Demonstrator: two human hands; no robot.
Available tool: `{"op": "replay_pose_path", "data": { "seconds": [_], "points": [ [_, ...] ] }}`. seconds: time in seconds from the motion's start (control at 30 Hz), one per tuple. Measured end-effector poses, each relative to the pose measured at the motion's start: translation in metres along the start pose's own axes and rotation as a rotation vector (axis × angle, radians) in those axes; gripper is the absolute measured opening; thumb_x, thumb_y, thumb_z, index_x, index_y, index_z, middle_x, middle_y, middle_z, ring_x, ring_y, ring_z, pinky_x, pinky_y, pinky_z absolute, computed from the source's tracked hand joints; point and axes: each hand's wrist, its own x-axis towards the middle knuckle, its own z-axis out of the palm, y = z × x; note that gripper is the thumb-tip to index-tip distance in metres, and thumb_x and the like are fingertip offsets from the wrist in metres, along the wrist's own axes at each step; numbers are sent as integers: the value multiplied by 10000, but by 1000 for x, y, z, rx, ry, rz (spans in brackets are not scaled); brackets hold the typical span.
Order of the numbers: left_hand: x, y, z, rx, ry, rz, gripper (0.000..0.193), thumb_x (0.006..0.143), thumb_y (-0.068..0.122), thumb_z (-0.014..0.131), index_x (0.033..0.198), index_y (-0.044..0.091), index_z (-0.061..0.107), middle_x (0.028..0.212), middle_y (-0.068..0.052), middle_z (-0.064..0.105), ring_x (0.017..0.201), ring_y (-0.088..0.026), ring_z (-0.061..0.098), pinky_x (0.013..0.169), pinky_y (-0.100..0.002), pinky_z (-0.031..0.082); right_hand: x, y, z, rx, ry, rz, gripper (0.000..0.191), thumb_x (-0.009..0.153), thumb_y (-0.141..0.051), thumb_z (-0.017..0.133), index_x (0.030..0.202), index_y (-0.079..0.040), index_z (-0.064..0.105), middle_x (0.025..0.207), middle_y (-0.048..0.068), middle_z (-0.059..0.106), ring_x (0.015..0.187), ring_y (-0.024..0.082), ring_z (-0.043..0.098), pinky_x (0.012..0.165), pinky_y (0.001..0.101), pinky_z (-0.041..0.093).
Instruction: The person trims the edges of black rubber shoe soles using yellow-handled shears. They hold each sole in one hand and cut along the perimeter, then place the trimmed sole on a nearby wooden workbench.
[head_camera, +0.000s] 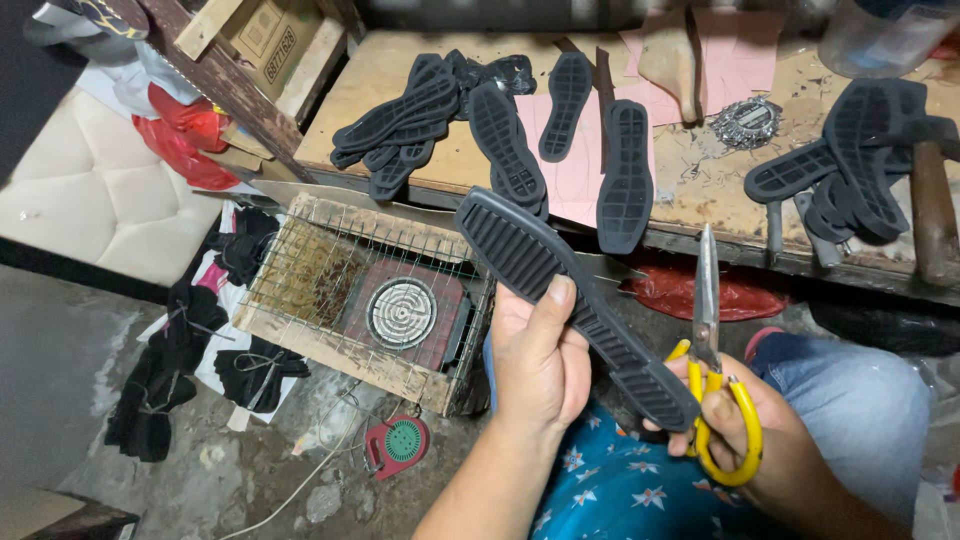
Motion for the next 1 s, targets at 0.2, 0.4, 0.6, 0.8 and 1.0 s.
{"op": "replay_pose_path", "data": {
  "seconds": [0.2,0.4,0.6,0.8,1.0],
  "points": [
    [3,-5,-4,-20,97,-15,297,1029,262,567,1262,90,501,1070,-35,594,911,-136,594,839,-315,507,-5,1,-19,-235,-45,-34,641,913,-89,723,1504,-51,479,1098,208,700,969,238,702,756,376,566],
    [26,-8,-9,153,208,-35,434,1091,508,463,1096,74,451,849,-32,490,587,-100,446,473,-237,356,-4,7,15,-425,-167,14,558,765,-45,806,1264,-71,561,1009,69,654,879,146,622,811,309,547],
    [30,-8,-6,127,288,-85,479,1060,535,434,1142,67,496,798,-37,502,558,-107,453,444,-229,357,-7,-20,40,-939,9,166,628,751,-218,942,1253,-131,574,971,124,654,859,204,619,769,355,560],
    [27,-15,-15,-25,227,-9,386,1086,466,408,1135,95,499,871,-78,519,601,-152,501,473,-250,407,-10,-31,50,-1064,-43,-407,712,658,-338,905,1220,-73,556,1058,128,664,938,266,654,797,371,532],
    [23,-20,-23,-121,134,67,284,1073,378,435,1159,122,523,943,-89,527,649,-179,522,504,-258,425,-15,-27,48,-1090,58,-183,639,641,-360,917,1155,-111,629,981,88,703,864,250,674,733,359,566]
  ]
}}
